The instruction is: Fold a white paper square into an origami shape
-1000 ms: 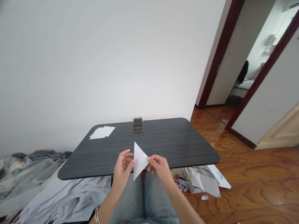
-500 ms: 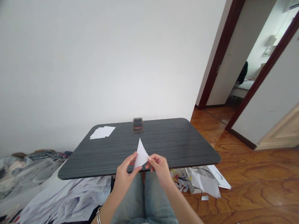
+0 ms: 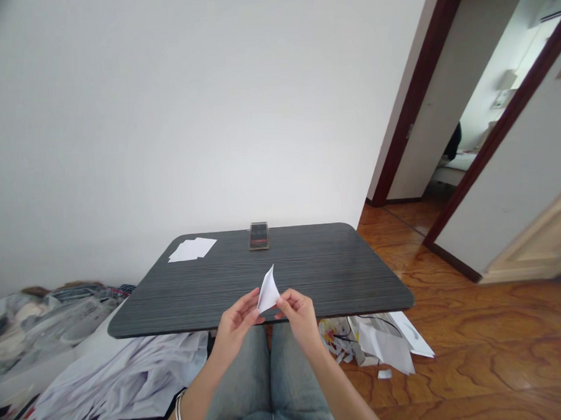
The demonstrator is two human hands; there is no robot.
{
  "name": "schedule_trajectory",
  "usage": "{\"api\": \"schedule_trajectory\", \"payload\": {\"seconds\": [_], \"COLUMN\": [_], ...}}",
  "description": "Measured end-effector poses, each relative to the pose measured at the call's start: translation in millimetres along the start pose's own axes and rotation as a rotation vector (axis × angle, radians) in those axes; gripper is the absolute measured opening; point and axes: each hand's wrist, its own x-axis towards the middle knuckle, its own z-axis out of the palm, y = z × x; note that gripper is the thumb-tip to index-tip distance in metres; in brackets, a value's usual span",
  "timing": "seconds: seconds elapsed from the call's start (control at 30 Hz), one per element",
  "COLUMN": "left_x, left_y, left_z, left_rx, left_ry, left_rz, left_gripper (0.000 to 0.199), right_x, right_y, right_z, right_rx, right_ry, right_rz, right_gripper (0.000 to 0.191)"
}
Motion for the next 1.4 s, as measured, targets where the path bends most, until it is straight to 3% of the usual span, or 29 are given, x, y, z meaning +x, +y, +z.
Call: {"api": "schedule_trajectory", "payload": {"seconds": [0.1, 0.3, 0.47, 0.7, 1.03, 1.4], "left_x": [-1.5, 3.7, 6.4, 4.1, 3.7, 0.4], "left_y": [0.3, 0.2, 5.1, 9.5, 6.4, 10.1], "left_z": [3.0, 0.9, -4.7, -9.8, -20.0, -13.8], "left_rx": [-0.017, -0.081, -0.064, -0.066, -0.105, -0.159], "left_ry": [0.025, 0.227, 0.28, 0.408, 0.388, 0.333], "left_rz": [0.009, -0.055, -0.129, -0.08, -0.098, -0.127], "left_gripper": [0.045, 0.048, 0.038, 0.042, 0.043, 0.04], "right_x": [-1.2, -2.0, -1.7, -1.2, 1.2, 2.2], "right_y": [0.3, 2.9, 5.8, 8.3, 6.9, 10.4], "right_z": [-0.4, -1.5, -3.7, -6.4, -8.5, -8.5], "right_rx": [0.011, 0.039, 0.057, 0.039, -0.011, -0.042], "right_ry": [-0.034, -0.038, -0.061, -0.022, -0.027, 0.021], "right_rz": [0.008, 0.025, 0.053, 0.093, 0.133, 0.065], "right_gripper": [0.027, 0.029, 0.03, 0.031, 0.031, 0.025]}}
